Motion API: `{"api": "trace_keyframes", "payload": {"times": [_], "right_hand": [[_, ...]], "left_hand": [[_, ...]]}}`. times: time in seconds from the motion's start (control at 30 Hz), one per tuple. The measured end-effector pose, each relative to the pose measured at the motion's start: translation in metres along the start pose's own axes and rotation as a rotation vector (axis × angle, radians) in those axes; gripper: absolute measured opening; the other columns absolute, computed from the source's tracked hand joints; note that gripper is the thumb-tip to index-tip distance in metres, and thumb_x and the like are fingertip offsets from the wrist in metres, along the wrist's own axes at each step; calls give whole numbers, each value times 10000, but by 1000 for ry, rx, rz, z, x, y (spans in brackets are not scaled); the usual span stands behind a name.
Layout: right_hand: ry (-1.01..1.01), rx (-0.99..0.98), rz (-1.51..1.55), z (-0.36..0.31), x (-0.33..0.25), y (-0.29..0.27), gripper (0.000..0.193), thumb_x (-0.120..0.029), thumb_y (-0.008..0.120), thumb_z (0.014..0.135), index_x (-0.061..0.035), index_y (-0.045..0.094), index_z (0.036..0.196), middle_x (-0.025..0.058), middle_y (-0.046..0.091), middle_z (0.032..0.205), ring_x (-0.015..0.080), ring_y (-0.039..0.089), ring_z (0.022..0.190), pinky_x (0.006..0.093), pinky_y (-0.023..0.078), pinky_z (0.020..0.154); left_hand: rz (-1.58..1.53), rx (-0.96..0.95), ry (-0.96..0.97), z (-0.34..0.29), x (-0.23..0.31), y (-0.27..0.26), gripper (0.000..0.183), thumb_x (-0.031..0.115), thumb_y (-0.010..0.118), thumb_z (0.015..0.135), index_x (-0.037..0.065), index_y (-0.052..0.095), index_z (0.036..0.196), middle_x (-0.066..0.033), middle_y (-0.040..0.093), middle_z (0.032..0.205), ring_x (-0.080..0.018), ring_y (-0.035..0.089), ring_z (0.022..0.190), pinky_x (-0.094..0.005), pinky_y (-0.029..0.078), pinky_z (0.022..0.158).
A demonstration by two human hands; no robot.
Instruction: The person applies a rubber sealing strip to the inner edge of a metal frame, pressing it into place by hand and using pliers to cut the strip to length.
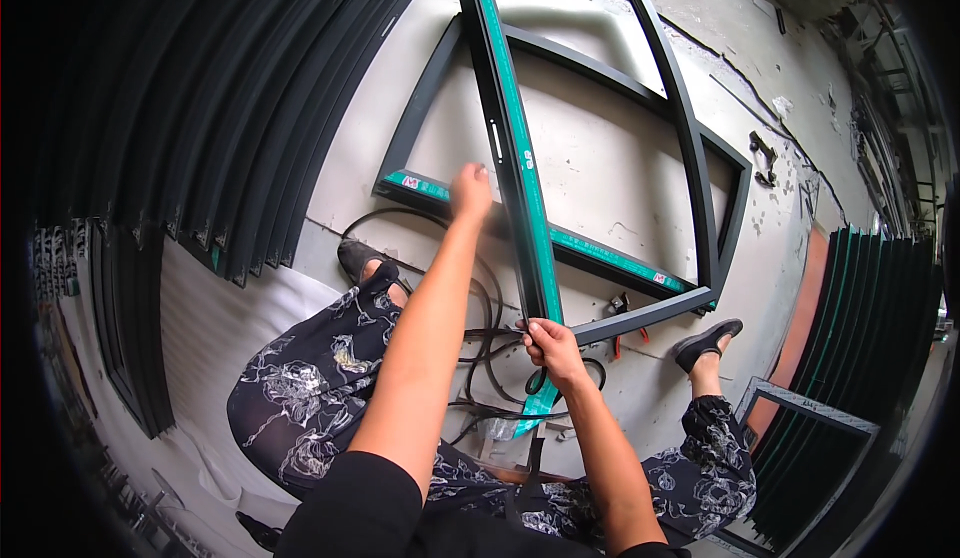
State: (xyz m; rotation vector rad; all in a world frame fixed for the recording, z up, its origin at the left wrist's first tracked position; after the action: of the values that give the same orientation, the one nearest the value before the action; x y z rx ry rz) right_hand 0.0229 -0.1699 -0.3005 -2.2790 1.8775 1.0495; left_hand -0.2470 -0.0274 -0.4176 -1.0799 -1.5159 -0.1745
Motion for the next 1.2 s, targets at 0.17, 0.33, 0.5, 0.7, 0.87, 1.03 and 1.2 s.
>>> {"api": "trace_keyframes", "payload": {"times": [0.17,0.33,0.5,0.7,0.87,1.03,1.2], "right_hand": [[27,16,62,6,9,-11,269,-205,526,948,8,580,1103,-20,523,734,44,361,538,181,263,455],[95,3,48,10,15,-11,263,-208,520,951,1,584,1098,-27,528,728,43,376,544,179,281,460],[138,-69,71,21,23,-3,252,-206,513,954,-4,591,1083,-34,530,719,38,373,535,177,282,456],[125,20,-38,21,23,-7,239,-201,512,953,-24,594,1091,-42,524,697,32,372,527,172,281,452],[-27,135,-169,10,16,-29,221,-188,515,952,-14,588,1068,-25,544,696,29,391,517,173,292,452],[-252,451,-870,-38,-23,-42,189,-179,584,878,-11,617,959,114,621,728,252,633,677,350,480,619],[-478,629,-1228,-92,-35,-58,466,-245,739,741,-54,498,1091,145,629,830,337,613,742,392,485,635]], "left_hand": [[-473,-467,-423,15,13,13,218,95,491,936,-24,570,1101,-108,641,1007,-204,638,898,-333,532,847],[-575,-615,-569,8,10,15,196,118,494,946,30,582,1098,-83,644,1019,-206,623,955,-369,498,911],[-625,-650,-605,15,0,12,198,141,527,935,55,581,1105,-84,644,1028,-206,622,964,-380,489,923],[-689,-639,-650,9,5,20,175,160,545,930,59,584,1067,-92,654,981,-212,638,905,-399,510,873],[-474,-489,-449,6,-1,28,238,227,473,957,28,580,1033,-79,664,896,-187,650,784,-354,535,736],[-451,-515,-420,-32,-2,36,245,224,448,964,39,590,1039,-64,671,892,-176,652,766,-350,539,704],[-343,-337,-307,-67,-9,44,242,200,420,970,33,588,1019,-53,655,862,-147,631,667,-325,542,610]]}}
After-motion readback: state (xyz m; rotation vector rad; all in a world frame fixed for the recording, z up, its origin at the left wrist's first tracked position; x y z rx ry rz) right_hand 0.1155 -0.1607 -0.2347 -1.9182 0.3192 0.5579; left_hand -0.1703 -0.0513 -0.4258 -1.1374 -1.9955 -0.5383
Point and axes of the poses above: each hand's wrist, its own z-axis towards the middle knuckle, its own y-axis out of the palm, x = y × z, the point moved 5 cm from there along z, towards the middle knuckle
